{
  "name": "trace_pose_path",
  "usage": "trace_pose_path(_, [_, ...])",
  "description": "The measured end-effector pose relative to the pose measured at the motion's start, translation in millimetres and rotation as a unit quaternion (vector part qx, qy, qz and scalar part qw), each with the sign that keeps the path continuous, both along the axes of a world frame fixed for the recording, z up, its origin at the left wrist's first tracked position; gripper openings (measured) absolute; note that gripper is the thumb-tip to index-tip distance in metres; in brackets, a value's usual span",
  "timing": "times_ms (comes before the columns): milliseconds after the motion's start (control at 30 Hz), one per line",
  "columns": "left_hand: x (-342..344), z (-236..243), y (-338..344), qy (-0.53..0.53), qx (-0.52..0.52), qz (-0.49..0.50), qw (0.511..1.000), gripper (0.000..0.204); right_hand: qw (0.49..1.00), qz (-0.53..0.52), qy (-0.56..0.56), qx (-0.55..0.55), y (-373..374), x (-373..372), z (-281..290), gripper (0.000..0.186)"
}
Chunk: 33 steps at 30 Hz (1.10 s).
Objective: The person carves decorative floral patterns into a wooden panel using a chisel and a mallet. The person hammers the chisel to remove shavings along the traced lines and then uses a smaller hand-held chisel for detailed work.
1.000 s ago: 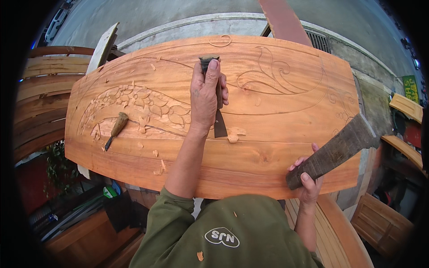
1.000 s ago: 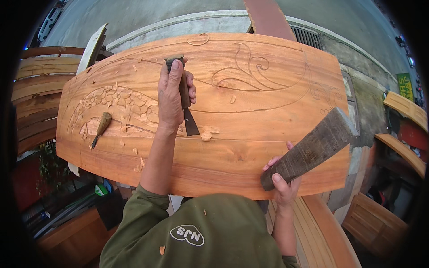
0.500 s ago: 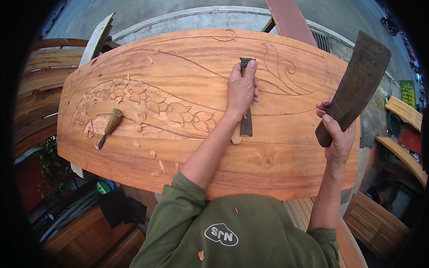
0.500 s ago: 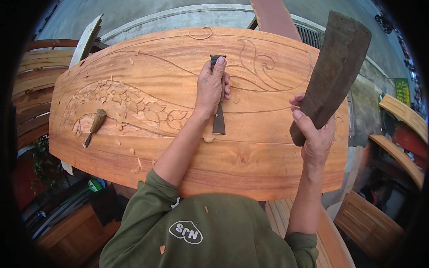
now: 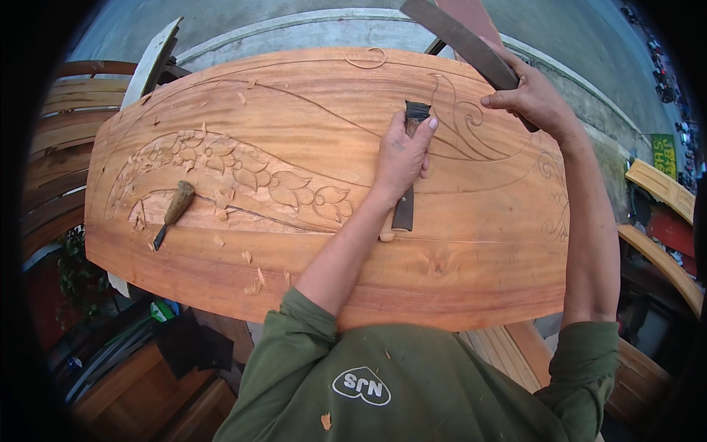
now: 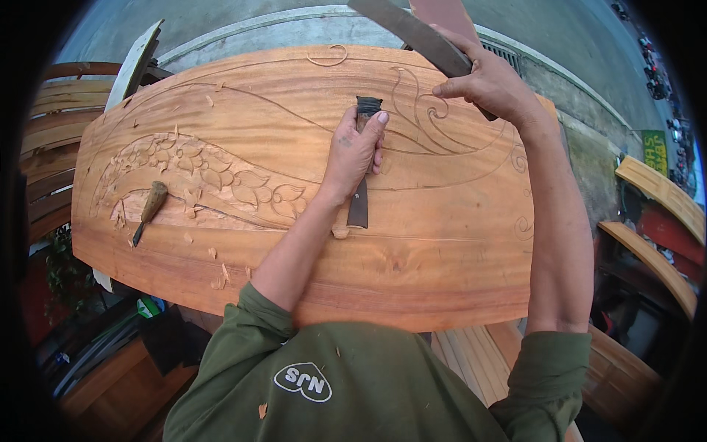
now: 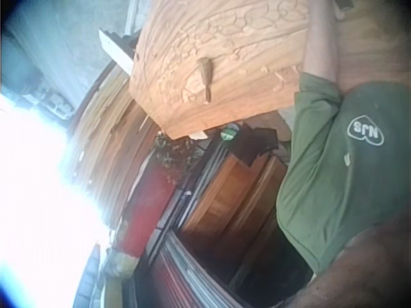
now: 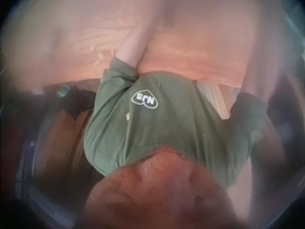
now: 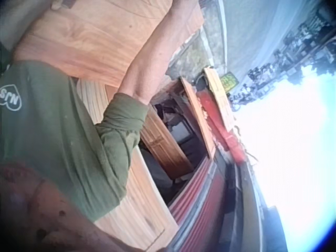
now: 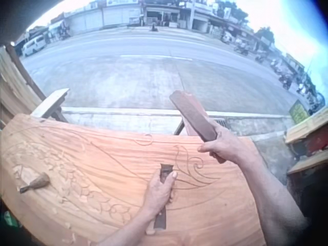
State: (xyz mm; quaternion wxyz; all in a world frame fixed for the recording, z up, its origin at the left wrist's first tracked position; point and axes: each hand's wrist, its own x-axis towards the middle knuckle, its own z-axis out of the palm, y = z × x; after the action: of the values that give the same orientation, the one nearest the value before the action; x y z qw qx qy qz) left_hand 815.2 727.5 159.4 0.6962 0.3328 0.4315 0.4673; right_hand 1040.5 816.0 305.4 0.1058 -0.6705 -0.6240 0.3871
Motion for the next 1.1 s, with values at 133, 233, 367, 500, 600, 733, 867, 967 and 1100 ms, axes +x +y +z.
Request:
trace_pose_path(133, [-3.9, -1.6, -0.3, -0.014, 0.002, 0.011, 1.0, 0.039, 0.977, -0.113, 0.175, 0.047, -11.8, -17.1, -33.4, 0.106])
trace_pose_path(233, [-6.6, -1.3, -4.8, -0.019, 0.008, 0.025, 0.999, 0.039, 0.955, 0.289, -0.04, 0.057, -14.9, 1.0, -31.9, 0.103])
trace_pose_path(367, [-1.9, 1.5, -2.4, -0.03, 0.014, 0.009, 0.999, 0.038, 0.996, -0.016, 0.049, 0.069, -5.7, 4.6, -23.2, 0.101])
trace_pose_path(500, [-6.7, 5.2, -7.8, -0.024, 0.02, 0.019, 0.999, 0.037, 0.991, 0.123, 0.019, -0.051, -35.4, -27.2, -12.2, 0.099])
trace_pose_path(600, [-12.9, 5.1, -6.7, -0.018, 0.027, 0.039, 0.999, 0.036, 0.979, 0.194, 0.023, 0.061, -21.5, 0.7, -21.1, 0.099])
trace_pose_path(733, [-5.8, 8.8, -7.8, -0.026, 0.031, 0.021, 0.999, 0.036, 0.992, 0.018, 0.102, 0.077, -23.4, -0.5, -19.2, 0.099])
trace_pose_path(867, [-6.5, 10.9, -11.1, -0.032, 0.03, 0.021, 0.999, 0.041, 0.978, 0.192, 0.023, 0.071, -21.6, 8.8, -25.5, 0.095])
trace_pose_path(967, [-10.1, 9.0, -12.0, -0.015, 0.04, 0.02, 0.999, 0.042, 0.981, 0.166, 0.029, 0.099, -19.3, 4.9, -18.2, 0.091])
trace_pose_path(1100, [-6.7, 12.7, -14.4, -0.025, 0.025, 0.017, 0.999, 0.035, 0.997, 0.045, 0.067, -0.012, -38.8, -29.0, -9.9, 0.093])
